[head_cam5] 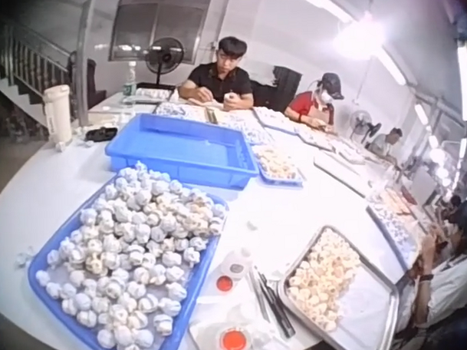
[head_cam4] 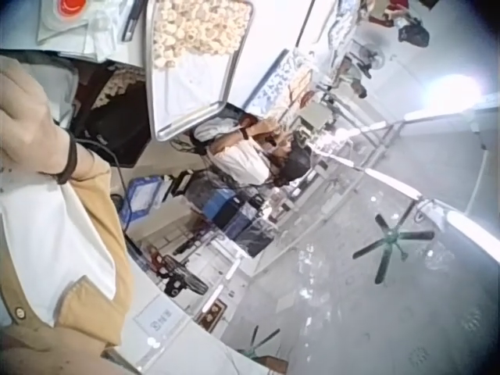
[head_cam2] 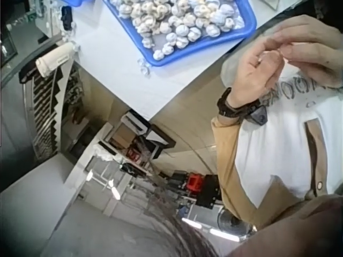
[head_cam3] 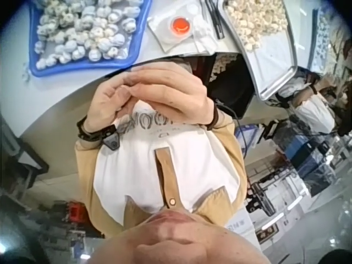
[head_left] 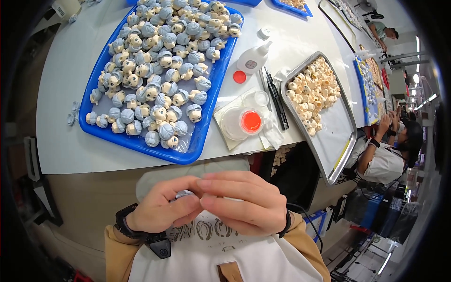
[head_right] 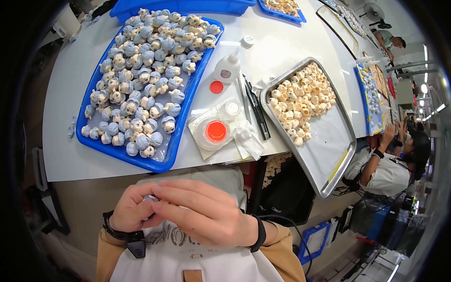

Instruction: Assembling small plastic toy figurines by applying adhesive and joining components together.

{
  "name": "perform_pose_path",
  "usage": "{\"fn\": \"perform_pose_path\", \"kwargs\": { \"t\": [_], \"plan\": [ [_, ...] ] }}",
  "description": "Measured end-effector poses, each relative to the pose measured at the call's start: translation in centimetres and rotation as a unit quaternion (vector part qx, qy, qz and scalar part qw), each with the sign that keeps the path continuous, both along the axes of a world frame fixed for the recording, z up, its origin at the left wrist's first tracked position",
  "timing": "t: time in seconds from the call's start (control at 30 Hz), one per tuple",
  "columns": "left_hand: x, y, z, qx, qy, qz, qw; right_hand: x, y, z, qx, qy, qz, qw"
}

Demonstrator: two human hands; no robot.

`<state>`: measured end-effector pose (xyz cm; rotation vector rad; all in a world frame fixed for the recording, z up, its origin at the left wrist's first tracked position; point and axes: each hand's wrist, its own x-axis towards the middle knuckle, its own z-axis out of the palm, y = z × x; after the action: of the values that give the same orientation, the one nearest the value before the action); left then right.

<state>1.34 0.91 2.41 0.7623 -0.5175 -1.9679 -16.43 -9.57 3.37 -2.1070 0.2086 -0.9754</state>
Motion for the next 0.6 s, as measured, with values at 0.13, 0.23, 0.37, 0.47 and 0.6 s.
{"fn": "perform_pose_path", "kwargs": {
  "t": [0.13, 0.23, 0.37, 0.47, 0.6],
  "plan": [
    [0.3, -0.1, -0.4, -0.012, -0.084, -0.015, 0.996, -0.2, 0.3, 0.1, 0.015, 0.039, -0.016, 0.999],
    [-0.1, -0.2, -0.6, -0.001, -0.074, 0.055, 0.996, -1.1, -1.2, 1.2, 0.015, 0.069, -0.018, 0.997],
    [0.4, -0.2, -1.0, 0.001, -0.023, 0.162, 0.986, -2.4, -5.1, 3.4, -0.027, 0.175, -0.235, 0.956],
    [0.7, -0.3, -0.6, 0.006, -0.053, 0.093, 0.994, -2.2, -7.1, 2.8, -0.062, 0.211, -0.193, 0.956],
    [0.4, 0.1, -0.5, -0.008, -0.048, 0.088, 0.995, -1.2, -7.6, 2.7, -0.114, 0.250, -0.160, 0.948]
  ]
}}
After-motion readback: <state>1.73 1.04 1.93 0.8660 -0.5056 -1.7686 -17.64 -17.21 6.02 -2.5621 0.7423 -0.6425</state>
